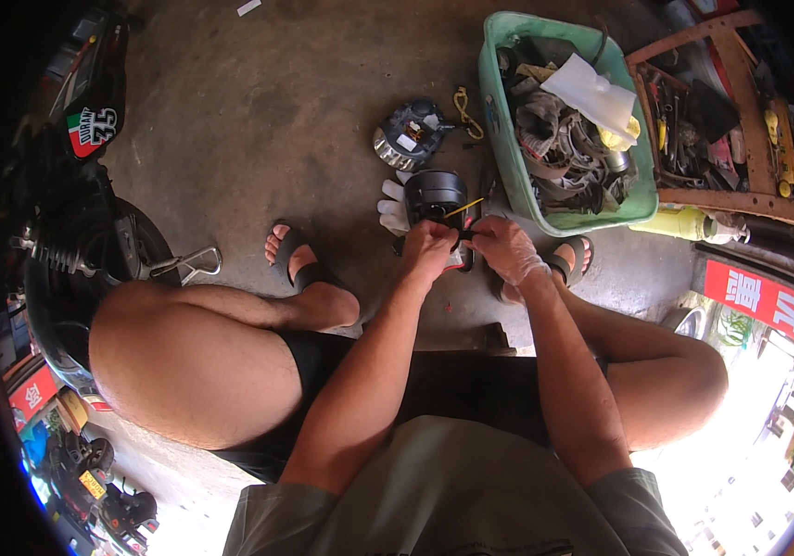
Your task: The person sits on the floor and works on a small electric motor, likely a starter motor. They use a yellow tool to manipulate internal components and wires, occasionally adjusting their grip and the motor's position. The task involves detailed manual manipulation of the motor's internal parts.
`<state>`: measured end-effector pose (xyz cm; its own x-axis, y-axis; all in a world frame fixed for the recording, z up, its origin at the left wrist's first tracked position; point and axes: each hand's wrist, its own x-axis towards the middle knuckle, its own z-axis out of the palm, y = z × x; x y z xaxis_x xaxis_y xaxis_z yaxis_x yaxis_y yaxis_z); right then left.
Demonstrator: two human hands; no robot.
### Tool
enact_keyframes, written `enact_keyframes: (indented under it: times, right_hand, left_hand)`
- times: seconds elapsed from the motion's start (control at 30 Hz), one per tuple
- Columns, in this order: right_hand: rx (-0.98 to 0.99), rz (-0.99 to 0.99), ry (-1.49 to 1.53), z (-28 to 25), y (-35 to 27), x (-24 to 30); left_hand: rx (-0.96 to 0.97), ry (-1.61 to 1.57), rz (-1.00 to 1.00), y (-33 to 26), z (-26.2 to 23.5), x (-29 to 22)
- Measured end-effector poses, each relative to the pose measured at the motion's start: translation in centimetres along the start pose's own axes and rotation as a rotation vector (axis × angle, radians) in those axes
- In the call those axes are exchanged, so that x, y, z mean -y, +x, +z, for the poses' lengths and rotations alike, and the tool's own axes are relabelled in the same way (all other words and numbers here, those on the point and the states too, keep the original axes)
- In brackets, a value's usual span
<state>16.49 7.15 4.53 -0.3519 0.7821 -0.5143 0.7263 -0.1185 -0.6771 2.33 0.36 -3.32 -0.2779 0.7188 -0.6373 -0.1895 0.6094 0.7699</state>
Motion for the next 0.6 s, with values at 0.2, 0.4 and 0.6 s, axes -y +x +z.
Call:
enact_keyframes:
  times: [0.2,0.4,0.6]
  right_hand:
    - [0.005,0.007,0.054,0.2,0.2,-0.4]
    - [0.105,0.063,0.041,-0.1,-0.2,0.8]
    - [0.115,0.115,0.035,0.5,-0.2,0.4]
  left_hand:
    - [-0.088,0.149,0.118,-0.1,0.2,-0.2]
    - [-0.158,0.287,0.175,-1.2,-0.1,-1.5]
    - [-0.197,0.400,0.240,-2.1,0.0,-2.5]
